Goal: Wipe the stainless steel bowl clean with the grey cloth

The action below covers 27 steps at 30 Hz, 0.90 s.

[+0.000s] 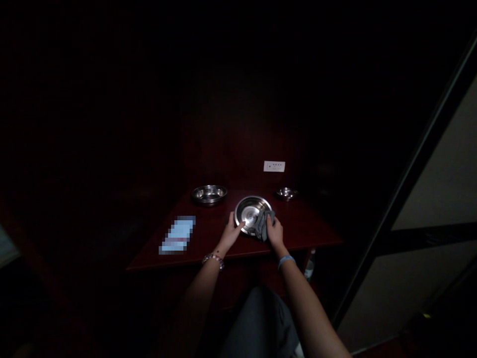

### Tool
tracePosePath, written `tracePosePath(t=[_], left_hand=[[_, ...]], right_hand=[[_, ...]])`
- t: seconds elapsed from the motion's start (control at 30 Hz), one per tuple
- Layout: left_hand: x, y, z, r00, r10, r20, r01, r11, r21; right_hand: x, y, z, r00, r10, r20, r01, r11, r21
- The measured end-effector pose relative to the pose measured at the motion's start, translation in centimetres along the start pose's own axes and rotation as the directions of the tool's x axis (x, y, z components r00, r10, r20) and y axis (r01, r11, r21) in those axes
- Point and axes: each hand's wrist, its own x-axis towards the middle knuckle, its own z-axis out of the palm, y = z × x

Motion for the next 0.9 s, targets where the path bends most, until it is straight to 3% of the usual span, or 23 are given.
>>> tracePosePath(t=[0.13,0.4,0.67,0.9], left_hand=[[0.3,-0.4,0.1,0.999,0.017,-0.029,-0.019,0.998,-0.065],[-0.1,0.7,-0.1,0.993,-0.113,-0.035,0.106,0.983,-0.153],[-0.4,1.7,-0.2,0.988,-0.126,-0.094,0.101,0.968,-0.231],[-0.4,1.2,0.1,0.993,-0.095,-0.074,0.074,0.967,-0.242]], right_hand=[[0.1,0.1,0.1,1.0,0.013,-0.005,-0.013,1.0,0.021],[0.3,0.6,0.2,0.999,0.035,0.007,-0.036,0.997,0.065],[0.4,0.6,0.2,1.0,0.025,-0.015,-0.023,0.993,0.119],[0.5,0.8,0.3,1.0,0.023,-0.016,-0.021,0.993,0.119]])
